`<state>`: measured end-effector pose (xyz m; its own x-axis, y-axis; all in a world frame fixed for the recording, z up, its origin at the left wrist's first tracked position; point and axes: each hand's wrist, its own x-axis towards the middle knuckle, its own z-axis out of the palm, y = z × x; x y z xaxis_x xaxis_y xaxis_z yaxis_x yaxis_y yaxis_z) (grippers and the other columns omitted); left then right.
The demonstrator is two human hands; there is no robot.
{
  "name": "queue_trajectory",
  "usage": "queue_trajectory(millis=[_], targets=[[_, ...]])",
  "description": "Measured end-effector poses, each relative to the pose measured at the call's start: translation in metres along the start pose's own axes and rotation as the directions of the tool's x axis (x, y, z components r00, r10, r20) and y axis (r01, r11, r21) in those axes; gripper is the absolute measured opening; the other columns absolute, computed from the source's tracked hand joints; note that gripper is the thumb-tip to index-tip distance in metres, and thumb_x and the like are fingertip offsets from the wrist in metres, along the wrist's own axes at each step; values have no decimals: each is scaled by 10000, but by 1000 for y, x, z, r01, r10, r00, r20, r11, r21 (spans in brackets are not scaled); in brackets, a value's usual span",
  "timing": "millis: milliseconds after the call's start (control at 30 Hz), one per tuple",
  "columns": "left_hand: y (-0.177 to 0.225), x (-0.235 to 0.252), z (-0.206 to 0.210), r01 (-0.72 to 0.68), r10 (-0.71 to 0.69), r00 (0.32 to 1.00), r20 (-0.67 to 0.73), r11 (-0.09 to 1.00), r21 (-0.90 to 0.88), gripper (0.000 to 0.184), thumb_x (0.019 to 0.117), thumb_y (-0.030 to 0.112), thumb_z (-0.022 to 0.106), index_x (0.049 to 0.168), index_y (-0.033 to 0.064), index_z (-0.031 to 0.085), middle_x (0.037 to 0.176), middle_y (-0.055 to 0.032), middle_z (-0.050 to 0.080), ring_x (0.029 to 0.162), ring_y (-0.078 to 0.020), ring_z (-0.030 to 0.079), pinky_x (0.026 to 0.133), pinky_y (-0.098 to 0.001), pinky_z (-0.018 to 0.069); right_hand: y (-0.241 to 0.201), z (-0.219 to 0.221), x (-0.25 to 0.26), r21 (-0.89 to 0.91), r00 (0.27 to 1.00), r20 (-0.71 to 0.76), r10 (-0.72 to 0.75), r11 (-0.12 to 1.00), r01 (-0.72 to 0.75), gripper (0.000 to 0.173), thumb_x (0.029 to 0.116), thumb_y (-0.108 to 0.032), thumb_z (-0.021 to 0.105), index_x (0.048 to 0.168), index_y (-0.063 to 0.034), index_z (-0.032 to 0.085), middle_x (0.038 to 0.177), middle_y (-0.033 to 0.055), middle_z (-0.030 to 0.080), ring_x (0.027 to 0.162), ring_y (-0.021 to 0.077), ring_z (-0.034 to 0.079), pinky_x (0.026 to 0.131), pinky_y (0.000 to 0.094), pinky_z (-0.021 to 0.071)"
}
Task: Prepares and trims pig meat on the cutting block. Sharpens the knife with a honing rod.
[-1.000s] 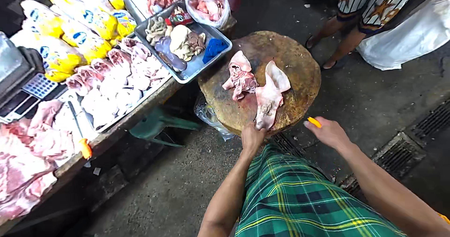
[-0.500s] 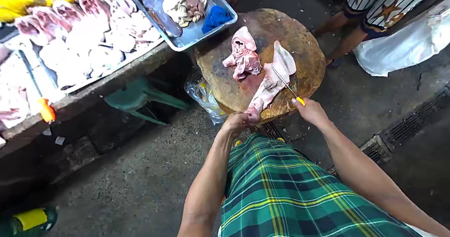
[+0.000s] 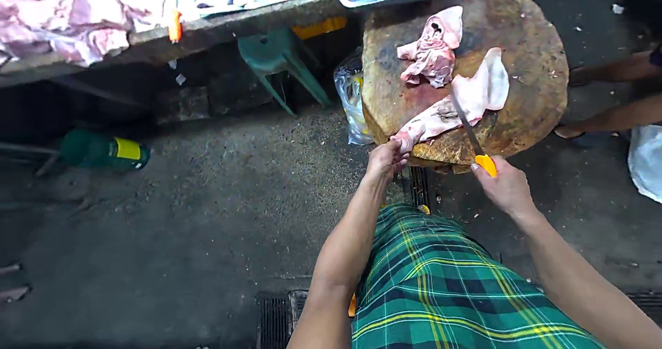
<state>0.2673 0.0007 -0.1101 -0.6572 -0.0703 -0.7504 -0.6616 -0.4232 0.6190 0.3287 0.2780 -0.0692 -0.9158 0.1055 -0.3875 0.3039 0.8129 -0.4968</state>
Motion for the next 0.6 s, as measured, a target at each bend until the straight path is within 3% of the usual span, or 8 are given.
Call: queue_trajectory(millis=[100,200,300,367,433,600], targets=[[-3,0,5,-79,79,997,6,996,-37,205,1003,178,598,1133,25,636,873,-91,683,678,-158,652,610,-307,568,-13,1,7,-130,994,19,-111,985,112,486,1041,-495,556,1230,-53,628,923,234,702,873,449,702,755,678,537],[-7,-8,11,-217,216,976,18,975,50,143,1002,136,612,1026,13,682,778,-51,654,612,-117,579,566,-283,518,-34,7,10,-241,959,65,-277,928,284,498,1029,-539,551,1130,-62,652,898,185,704,841,410,710,721,638,559],[-7,-11,13,-290,289,957,35,936,200,184,1000,143,632,1094,11,720,882,-78,731,748,-149,678,702,-333,582,-56,14,13,-301,920,129,-371,869,392,464,1029,-537,551,1093,-91,665,914,134,708,820,357,718,697,595,581],[-7,-14,13,-301,302,953,34,923,238,190,997,158,659,1097,9,723,900,-91,744,770,-159,699,731,-344,598,-65,16,17,-337,922,185,-339,860,384,461,1042,-543,510,1066,-102,643,894,124,696,827,344,716,706,578,580],[-7,-15,15,-295,303,953,10,916,272,148,970,134,675,1018,6,732,842,-92,737,719,-156,691,684,-338,593,-67,16,21,-378,925,207,-318,846,376,456,1045,-553,492,1026,-116,618,851,115,686,802,340,713,679,566,576],[-9,-6,9,-309,352,936,-3,826,471,190,958,241,680,922,81,776,798,-49,742,722,-153,697,700,-405,587,-72,25,19,-444,954,92,-285,846,295,400,1047,-489,515,1036,-106,629,867,148,691,769,390,710,606,582,561]])
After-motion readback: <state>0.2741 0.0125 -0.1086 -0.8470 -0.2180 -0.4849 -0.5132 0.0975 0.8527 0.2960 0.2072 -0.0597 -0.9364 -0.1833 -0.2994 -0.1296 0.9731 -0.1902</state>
